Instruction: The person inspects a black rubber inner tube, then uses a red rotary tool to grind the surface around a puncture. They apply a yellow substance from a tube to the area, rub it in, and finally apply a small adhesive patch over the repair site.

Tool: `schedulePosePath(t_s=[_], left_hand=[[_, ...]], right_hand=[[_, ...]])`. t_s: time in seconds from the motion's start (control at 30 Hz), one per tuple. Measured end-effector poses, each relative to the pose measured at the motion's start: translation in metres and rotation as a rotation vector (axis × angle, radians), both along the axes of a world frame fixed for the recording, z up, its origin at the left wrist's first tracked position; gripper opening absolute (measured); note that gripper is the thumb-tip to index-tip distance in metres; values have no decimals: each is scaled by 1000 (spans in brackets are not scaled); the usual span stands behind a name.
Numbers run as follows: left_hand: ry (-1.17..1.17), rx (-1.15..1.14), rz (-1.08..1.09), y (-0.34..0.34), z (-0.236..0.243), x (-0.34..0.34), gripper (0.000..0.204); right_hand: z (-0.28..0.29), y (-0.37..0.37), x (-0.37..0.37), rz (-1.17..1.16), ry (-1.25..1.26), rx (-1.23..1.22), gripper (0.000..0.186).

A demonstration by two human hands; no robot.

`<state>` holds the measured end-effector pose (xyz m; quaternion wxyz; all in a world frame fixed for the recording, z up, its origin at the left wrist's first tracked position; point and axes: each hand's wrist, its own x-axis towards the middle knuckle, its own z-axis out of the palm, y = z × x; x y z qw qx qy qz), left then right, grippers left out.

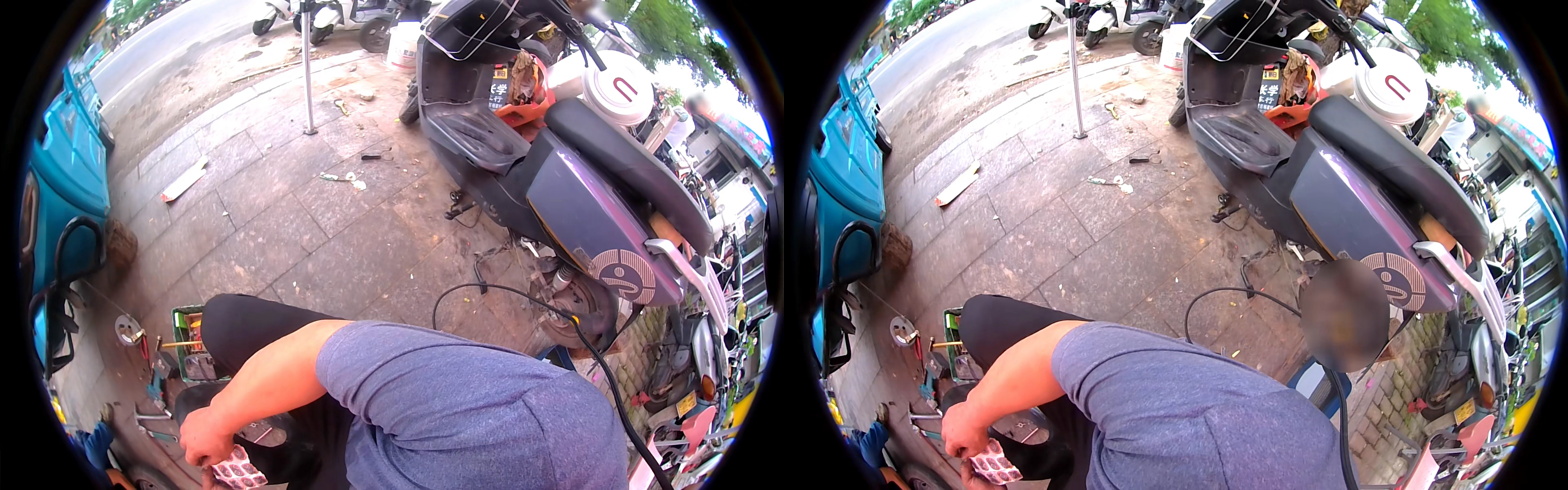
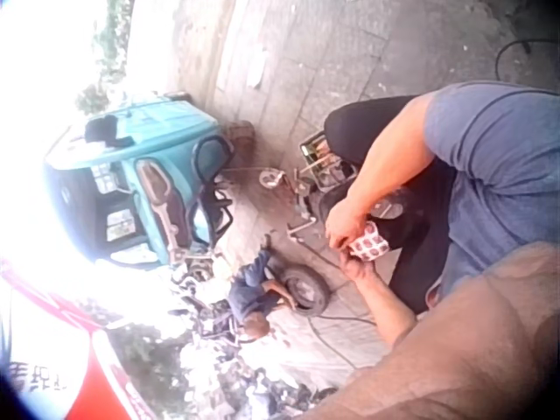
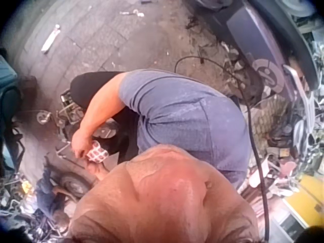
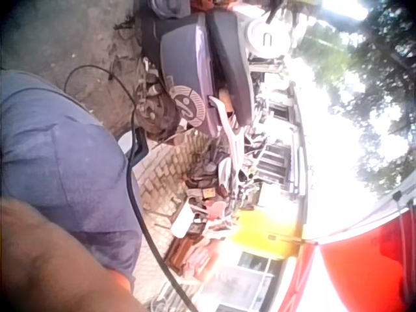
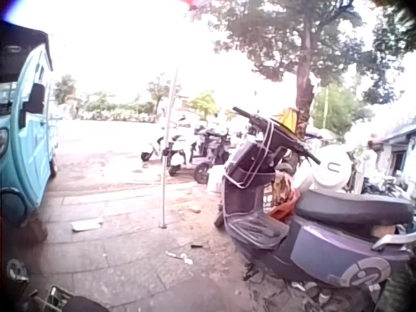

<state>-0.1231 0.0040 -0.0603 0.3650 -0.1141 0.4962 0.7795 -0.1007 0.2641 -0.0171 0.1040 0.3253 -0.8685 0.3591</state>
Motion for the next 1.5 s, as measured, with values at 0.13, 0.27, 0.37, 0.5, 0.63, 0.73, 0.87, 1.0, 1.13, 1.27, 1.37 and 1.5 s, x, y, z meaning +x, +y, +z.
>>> schedulePosePath(t_s=[0.13, 0.27, 0.37, 0.5, 0.63, 0.73, 0.87, 1.0, 1.13, 1.27, 1.37, 1.5], left_hand=[[146, -133, 8, -11, -3, 4, 60], [295, -251, -22, 0, -2, 7, 68], [251, -192, 56, 12, 21, 20, 66], [171, -130, 97, 28, 45, 32, 72], [13, -73, 205, 23, 36, 31, 55], [180, -29, 130, 17, 15, 32, 59], [184, 63, 242, 34, 26, 30, 52], [4, 36, 444, 39, 39, 23, 47], [94, 211, 369, 29, 35, 11, 49], [171, 178, 304, 34, 39, 30, 43], [143, 193, 322, 40, 44, 33, 40], [106, 195, 361, 51, 58, 32, 38]], right_hand=[[22, 3, 3, 53, -209, 222, 29], [19, 6, -7, -5, -277, 136, 34], [36, 8, -10, -267, -407, -203, 35], [31, 9, -25, -651, -466, -747, 30], [17, -10, -26, -693, -611, -821, 29], [23, -8, -10, -569, -810, -781, 40], [28, -5, -6, -299, -905, -859, 37], [32, -7, -14, -278, -934, -648, 27], [40, -3, -19, -146, -966, -552, 21], [32, 14, -9, 40, -1157, -591, 31], [37, 28, -14, 86, -1106, -437, 35], [36, 33, -17, 108, -1036, -537, 27]])
